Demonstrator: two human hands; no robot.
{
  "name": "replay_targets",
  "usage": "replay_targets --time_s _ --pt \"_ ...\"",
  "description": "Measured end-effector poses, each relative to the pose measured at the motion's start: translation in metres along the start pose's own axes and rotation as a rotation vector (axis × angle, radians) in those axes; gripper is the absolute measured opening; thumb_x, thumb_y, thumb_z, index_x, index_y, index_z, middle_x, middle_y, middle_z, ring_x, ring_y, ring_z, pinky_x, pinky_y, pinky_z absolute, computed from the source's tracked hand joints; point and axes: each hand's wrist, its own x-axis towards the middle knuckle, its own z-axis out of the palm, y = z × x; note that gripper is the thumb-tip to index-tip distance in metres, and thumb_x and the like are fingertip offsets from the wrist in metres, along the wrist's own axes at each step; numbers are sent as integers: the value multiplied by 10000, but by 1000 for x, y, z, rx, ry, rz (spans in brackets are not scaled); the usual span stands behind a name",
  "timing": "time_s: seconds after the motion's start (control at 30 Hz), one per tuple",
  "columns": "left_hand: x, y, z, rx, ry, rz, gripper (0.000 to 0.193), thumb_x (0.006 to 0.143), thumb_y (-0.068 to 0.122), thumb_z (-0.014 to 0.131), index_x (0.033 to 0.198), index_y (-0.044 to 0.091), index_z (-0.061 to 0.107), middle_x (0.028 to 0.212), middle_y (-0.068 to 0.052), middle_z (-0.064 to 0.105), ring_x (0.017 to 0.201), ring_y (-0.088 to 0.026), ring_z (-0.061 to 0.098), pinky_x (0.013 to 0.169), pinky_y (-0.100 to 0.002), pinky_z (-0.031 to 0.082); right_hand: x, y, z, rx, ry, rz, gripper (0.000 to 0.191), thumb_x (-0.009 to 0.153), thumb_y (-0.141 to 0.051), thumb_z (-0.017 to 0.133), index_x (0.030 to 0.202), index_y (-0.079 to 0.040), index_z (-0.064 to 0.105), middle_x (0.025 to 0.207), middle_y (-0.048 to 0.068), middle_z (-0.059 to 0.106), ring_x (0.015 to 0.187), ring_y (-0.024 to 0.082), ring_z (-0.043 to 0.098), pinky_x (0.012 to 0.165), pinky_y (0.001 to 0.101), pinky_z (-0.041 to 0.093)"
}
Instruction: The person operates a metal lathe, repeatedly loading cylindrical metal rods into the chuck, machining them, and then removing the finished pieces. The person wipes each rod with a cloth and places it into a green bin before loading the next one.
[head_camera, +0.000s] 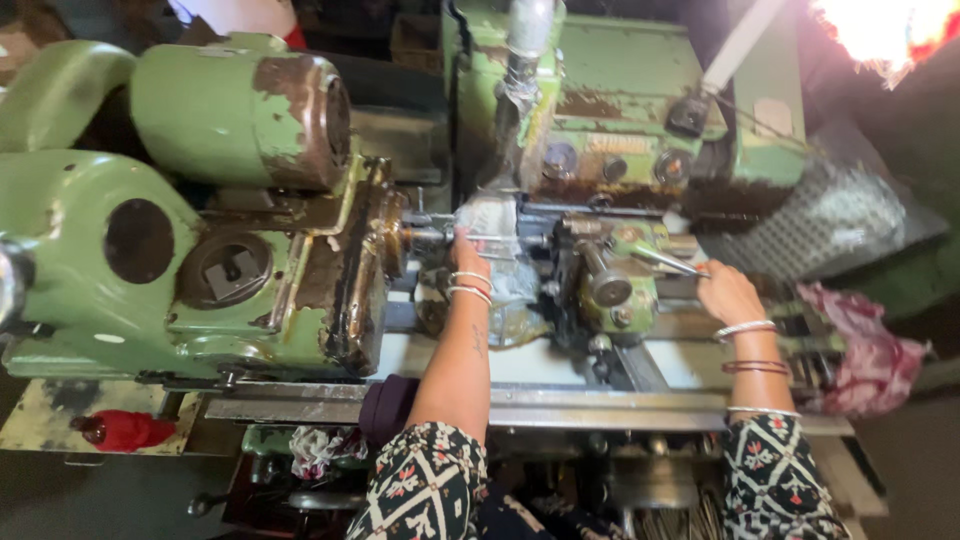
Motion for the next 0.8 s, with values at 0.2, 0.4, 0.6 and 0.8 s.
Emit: replay_targets --time_s 0.2,0.4,0.6,0.8 --pt "1 0 -6 7 -88 -105 396 979 440 643 1109 67 671 1071 -61 618 939 -179 572 868 -330 516 -63 -39 13 18 160 157 318 1045 -315 493 1208 -85 642 1148 303 653 987 524 647 861 613 510" --pt "-4 0 -6 15 -100 -113 397 987 454 622 1106 76 647 1088 -61 597 989 -179 549 880 -336 514 -56 17 -7 364 256 -269 359 993 -147 518 1313 -55 651 1231 278 653 1072 439 644 977 528 506" --pt "-2 0 0 116 -88 -279 385 959 486 562 1065 117 593 944 -18 572 802 -175 542 743 -372 495 -148 175 -39 781 455 204 439 1112 5 485 1517 -98 620 853 147 610 618 316 554 541 470 462" --pt "-37 -17 -2 951 -302 -131 556 852 497 681 1130 32 555 920 -152 565 820 -295 557 763 -435 510 -228 135 93 1019 314 606 174 1094 -123 530 1153 -20 657 884 102 653 737 239 620 723 437 484"
